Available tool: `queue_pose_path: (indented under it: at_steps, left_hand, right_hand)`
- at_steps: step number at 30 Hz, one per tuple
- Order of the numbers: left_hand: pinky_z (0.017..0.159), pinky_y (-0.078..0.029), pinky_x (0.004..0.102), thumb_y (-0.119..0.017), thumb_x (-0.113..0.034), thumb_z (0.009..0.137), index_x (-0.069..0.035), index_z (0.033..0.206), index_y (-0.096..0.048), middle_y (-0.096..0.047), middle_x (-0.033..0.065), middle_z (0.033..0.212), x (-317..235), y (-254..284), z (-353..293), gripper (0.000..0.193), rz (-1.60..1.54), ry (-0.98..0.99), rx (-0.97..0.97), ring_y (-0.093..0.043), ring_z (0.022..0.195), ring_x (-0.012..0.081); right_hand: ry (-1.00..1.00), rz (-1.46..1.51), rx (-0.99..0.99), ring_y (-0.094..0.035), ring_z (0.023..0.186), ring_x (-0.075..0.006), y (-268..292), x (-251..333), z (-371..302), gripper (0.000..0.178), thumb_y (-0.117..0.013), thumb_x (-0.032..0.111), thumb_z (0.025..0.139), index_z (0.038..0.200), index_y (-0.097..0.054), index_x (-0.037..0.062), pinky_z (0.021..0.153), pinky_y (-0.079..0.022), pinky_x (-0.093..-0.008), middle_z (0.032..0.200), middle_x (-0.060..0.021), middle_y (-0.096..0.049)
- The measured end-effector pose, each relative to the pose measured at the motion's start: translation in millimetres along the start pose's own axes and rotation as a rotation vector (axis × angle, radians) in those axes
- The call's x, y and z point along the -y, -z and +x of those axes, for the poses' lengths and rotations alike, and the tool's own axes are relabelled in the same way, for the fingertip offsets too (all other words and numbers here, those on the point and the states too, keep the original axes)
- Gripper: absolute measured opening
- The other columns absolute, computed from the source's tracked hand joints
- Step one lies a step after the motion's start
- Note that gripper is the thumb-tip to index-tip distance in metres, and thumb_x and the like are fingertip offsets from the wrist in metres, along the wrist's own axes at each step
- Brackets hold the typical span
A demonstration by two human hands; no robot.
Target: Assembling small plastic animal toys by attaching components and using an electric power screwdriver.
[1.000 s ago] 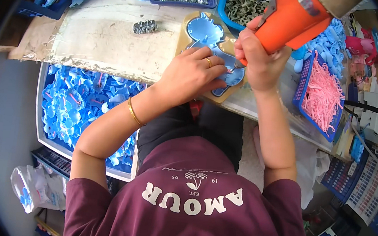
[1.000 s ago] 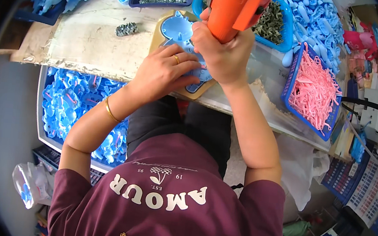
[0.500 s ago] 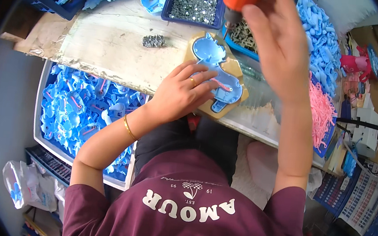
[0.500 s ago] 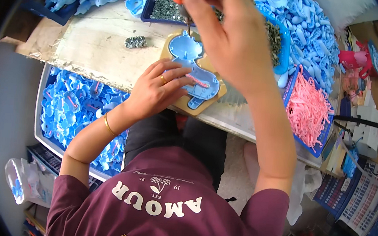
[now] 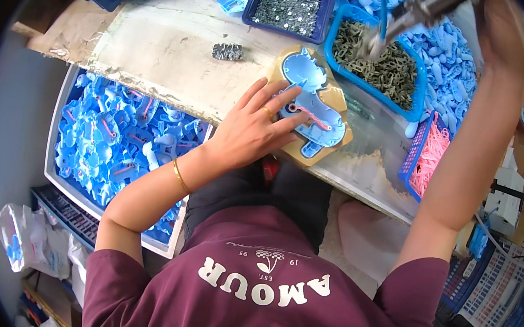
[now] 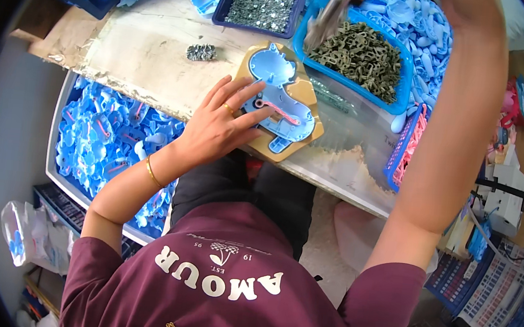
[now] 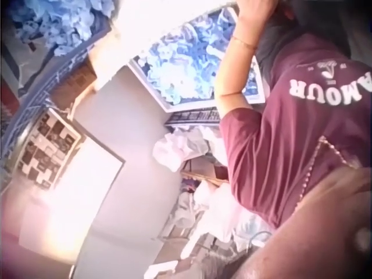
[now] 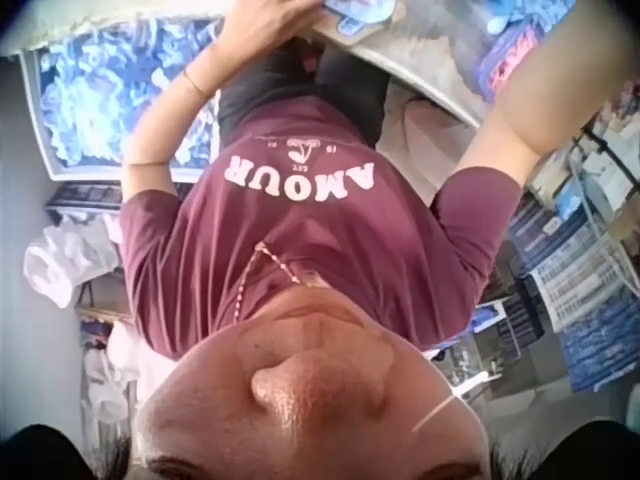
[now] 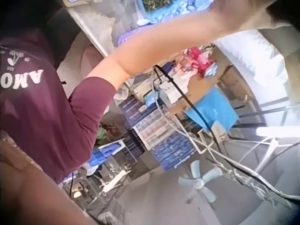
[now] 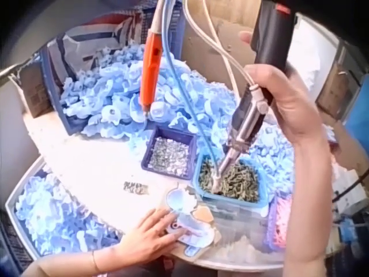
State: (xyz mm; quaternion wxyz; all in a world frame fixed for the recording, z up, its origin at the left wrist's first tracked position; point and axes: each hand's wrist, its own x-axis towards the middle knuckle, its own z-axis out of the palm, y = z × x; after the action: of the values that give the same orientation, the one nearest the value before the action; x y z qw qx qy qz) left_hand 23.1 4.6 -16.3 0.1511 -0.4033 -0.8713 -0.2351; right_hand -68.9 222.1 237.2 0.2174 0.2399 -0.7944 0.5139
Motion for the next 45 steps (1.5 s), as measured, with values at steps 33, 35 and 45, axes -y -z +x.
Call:
queue_pose_path:
  at_steps: [33, 35, 45]
  left_hand:
    - [0.109, -0.042, 0.0515, -0.075, -0.011, 0.085, -0.007, 0.098, -0.067, -0.067, 0.0087, 0.116, 7, 40, 19, 0.016, -0.294, -0.067, 0.052, -0.056, 0.124, 0.0364]
    - [0.104, -0.045, 0.0476, -0.075, -0.009, 0.084, -0.004, 0.094, -0.067, -0.068, 0.0114, 0.111, 11, 78, 18, 0.014, -0.513, 0.050, 0.142, -0.060, 0.117, 0.0347]
    - [0.102, -0.046, 0.0407, -0.070, -0.011, 0.091, 0.001, 0.114, -0.066, -0.067, 0.0167, 0.117, 82, 266, -109, 0.027, 0.241, 0.771, 0.494, -0.062, 0.111, 0.0328]
  right_hand:
    - [0.061, 0.235, 0.006, -0.062, 0.087, -0.0088, 65, -36, 3, 0.054, -0.063, 0.059, 0.097, 0.112, -0.062, 0.0071, 0.075, -0.049, -0.0221, 0.095, -0.0006, -0.064]
    - [-0.183, 0.158, -0.136, -0.063, 0.091, -0.0108, 97, -53, -7, 0.049, -0.059, 0.054, 0.101, 0.120, -0.063, 0.0083, 0.078, -0.050, -0.0237, 0.103, -0.0006, -0.066]
    - [-0.613, -0.889, 0.325, -0.070, 0.088, -0.0193, 258, -271, -166, 0.026, -0.072, 0.008, 0.083, 0.109, -0.074, 0.0058, 0.081, -0.055, -0.0329, 0.098, -0.0084, -0.075]
